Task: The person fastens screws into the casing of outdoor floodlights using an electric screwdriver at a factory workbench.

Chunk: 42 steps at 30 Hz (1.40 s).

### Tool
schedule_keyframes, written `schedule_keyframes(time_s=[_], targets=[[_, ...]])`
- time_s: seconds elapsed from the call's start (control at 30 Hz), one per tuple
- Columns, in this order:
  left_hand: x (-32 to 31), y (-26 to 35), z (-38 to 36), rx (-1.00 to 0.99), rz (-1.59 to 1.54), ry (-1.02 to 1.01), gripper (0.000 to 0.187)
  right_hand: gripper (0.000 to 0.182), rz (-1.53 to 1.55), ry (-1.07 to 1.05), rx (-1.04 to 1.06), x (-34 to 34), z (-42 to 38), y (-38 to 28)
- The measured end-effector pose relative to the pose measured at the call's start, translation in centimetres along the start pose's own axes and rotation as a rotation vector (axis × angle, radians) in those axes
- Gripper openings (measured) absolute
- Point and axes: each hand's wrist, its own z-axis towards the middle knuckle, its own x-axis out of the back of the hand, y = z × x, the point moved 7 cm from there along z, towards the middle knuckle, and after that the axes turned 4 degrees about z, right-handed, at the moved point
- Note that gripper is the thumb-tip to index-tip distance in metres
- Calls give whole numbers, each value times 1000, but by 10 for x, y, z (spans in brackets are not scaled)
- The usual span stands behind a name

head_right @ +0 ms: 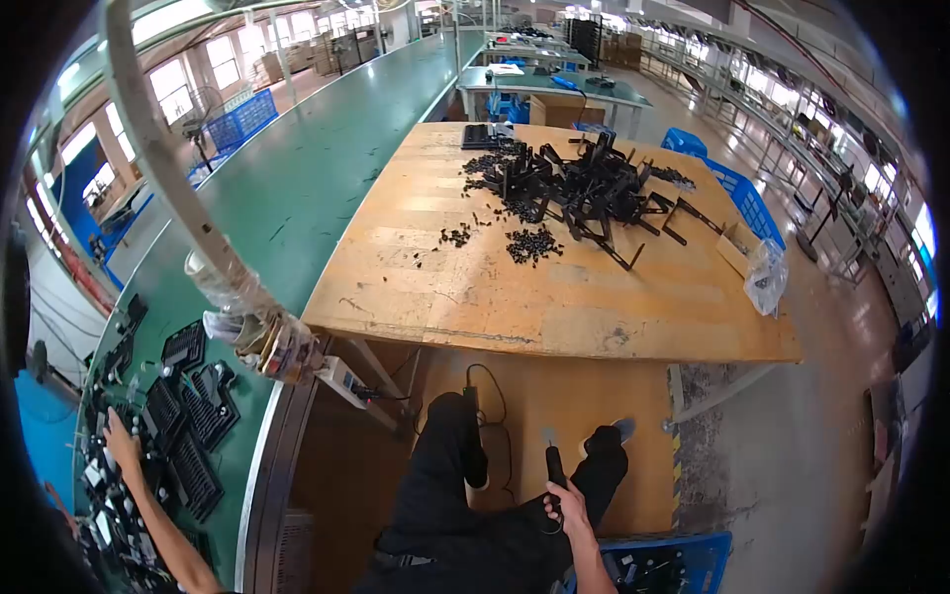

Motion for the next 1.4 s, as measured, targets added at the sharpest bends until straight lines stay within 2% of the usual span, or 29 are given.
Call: schedule_keyframes(time_s=[0.03,0.07,0.1,0.17,0.23,0.3,0.33,0.4,0.47,0.5,0.53,0.57,0.63,0.7,0.77,0.8,0.83,0.87,0.9,0.93,0.97,1.17,1.2,1.23,1.27,1.3,1.33,1.37,1.4], targets=[[49,25,-18,-60,-70,180,80,34,-5,41,8,0,-1,-1],[118,61,-58,-70,-69,181,80,34,2,46,2,-1,0,-2],[177,121,-57,48,-273,-212,56,33,-30,49,-2,-3,2,-3],[278,235,-103,-250,-974,-253,33,34,-92,48,-17,-7,5,-10],[363,353,-135,-310,-1441,-685,31,34,-96,21,-59,-6,15,-11],[426,460,-131,-510,-1520,-628,33,35,-63,14,-104,-8,20,-14],[438,520,-113,-648,-1563,-593,31,35,-51,20,-121,-8,20,-16],[449,646,-60,-837,-1476,-284,33,36,-32,4,-144,-13,27,-23],[428,791,-5,-883,-1339,-314,29,36,-24,2,-195,-18,34,-25],[400,868,22,-866,-1523,-365,30,36,-26,-15,-225,-33,24,-37],[373,942,53,-922,-1311,-398,29,30,-86,42,-120,-53,5,-60],[368,991,70,-902,-1218,-41,34,27,-146,105,-12,-61,6,-83],[330,1109,111,-940,-1117,-58,33,32,-218,134,-28,-43,36,-61],[332,1159,122,-841,-1123,-37,32,40,-298,162,-66,-42,35,-67],[337,1198,128,-799,-1136,-112,34,36,-110,232,-188,-54,29,-111],[343,1217,131,-815,-1111,-81,37,35,-97,233,-233,-45,33,-98],[354,1238,133,-838,-1095,-47,40,35,-76,253,-230,-51,33,-107],[358,1260,139,-856,-1015,-118,51,34,-36,237,-245,-60,30,-114],[348,1283,146,-841,-1148,-59,59,33,1,227,-261,-65,23,-117],[350,1293,147,-826,-1122,-168,60,49,40,244,-234,-55,30,-87],[338,1308,150,-769,-1121,-318,56,49,46,271,-231,-51,31,-87],[310,1326,172,-626,-1519,-325,31,43,18,265,-301,-41,36,-94],[305,1328,186,-556,-1644,-400,29,42,6,257,-307,-40,37,-97],[306,1325,205,-535,-1686,-373,31,41,-10,242,-313,-40,37,-100],[336,1294,215,-490,-1662,-302,31,40,-24,224,-320,-39,37,-103],[277,1333,280,-416,-1805,-230,29,40,-35,207,-328,-38,38,-106],[322,1289,277,-360,-1914,-272,31,39,-42,191,-339,-37,38,-109],[323,1272,305,-233,-1804,-342,23,38,-46,179,-349,-35,38,-111],[277,1295,381,-365,-1976,-358,23,37,-50,165,-367,-33,38,-113]])
